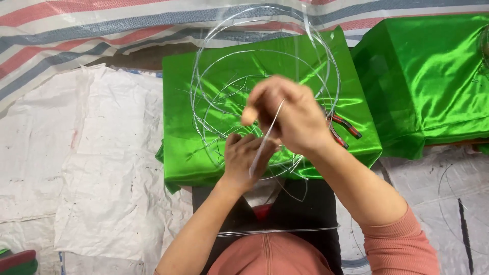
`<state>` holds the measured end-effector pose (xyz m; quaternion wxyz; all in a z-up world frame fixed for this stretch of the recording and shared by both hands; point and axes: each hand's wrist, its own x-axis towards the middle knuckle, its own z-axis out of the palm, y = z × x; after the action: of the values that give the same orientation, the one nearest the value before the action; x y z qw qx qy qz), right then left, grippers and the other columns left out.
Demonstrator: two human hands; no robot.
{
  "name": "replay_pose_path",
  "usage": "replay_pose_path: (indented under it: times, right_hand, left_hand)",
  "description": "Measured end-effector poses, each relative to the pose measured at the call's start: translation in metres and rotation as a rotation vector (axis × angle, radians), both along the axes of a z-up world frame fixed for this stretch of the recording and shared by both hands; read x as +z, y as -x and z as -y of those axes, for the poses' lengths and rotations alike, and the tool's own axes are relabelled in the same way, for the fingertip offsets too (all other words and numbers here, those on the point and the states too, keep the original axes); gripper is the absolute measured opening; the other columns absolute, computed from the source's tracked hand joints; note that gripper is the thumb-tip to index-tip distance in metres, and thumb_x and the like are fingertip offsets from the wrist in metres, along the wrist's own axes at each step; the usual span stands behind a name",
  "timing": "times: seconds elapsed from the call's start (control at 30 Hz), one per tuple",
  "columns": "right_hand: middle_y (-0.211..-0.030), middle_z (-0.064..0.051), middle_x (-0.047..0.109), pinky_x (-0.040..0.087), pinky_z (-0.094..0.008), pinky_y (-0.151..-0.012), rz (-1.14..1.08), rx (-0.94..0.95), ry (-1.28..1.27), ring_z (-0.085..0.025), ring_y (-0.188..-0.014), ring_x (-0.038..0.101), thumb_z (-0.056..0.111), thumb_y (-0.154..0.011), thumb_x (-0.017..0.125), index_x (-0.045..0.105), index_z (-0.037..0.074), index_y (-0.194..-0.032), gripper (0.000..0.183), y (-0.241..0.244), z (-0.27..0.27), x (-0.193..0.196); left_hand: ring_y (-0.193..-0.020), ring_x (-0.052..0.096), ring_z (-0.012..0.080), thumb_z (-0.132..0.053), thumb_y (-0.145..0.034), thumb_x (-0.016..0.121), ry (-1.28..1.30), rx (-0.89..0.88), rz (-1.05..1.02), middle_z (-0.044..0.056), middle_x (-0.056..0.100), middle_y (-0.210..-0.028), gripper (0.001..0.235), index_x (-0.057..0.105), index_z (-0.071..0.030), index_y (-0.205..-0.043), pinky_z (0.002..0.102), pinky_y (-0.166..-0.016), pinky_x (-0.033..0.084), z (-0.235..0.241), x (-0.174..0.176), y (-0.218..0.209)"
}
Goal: Assembling a wire frame by manually joining and securing metal wires with pliers.
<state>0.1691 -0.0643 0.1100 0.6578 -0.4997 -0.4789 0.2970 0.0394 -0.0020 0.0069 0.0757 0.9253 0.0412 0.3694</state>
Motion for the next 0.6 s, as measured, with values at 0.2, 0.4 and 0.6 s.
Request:
replay_pose_path:
  times: [0.2,0.4,0.6]
  right_hand:
    - [-0.079,-0.02,0.067,0.04,-0.025,-0.043,-0.62,-0.01,0.0,-0.015,-0.046,0.055,0.03,-0.11,0.048,0.059,0.005,-0.114,0.028,0.002,-0.024,-0.008]
    - [-0.088,-0.017,0.073,0.052,-0.026,-0.047,0.078,-0.171,-0.006,-0.015,-0.054,0.062,0.006,-0.101,0.067,0.065,0.003,-0.117,0.017,-0.007,-0.01,0.0]
    - [-0.109,-0.008,0.068,0.053,-0.036,-0.085,1.237,-0.557,-0.307,-0.031,-0.1,0.057,0.028,-0.103,0.071,0.067,0.011,-0.084,0.026,-0.021,0.003,0.004]
  left_hand:
    - [-0.065,0.061,0.0193,-0.023,-0.09,0.062,0.028,0.035,-0.017,-0.006,0.056,-0.066,0.018,0.058,-0.023,-0.072,0.034,-0.064,0.044,0.007,-0.02,-0.013]
    - [-0.069,0.059,0.0279,-0.024,-0.069,0.069,0.184,0.154,0.019,0.0,0.052,-0.059,0.013,0.058,-0.017,-0.065,0.043,-0.069,0.042,0.033,-0.003,-0.038]
    - [-0.061,0.054,0.0243,-0.02,-0.064,0.062,0.201,0.256,0.105,-0.002,0.045,-0.055,0.011,0.051,-0.022,-0.061,0.035,-0.065,0.034,0.04,-0.036,-0.056]
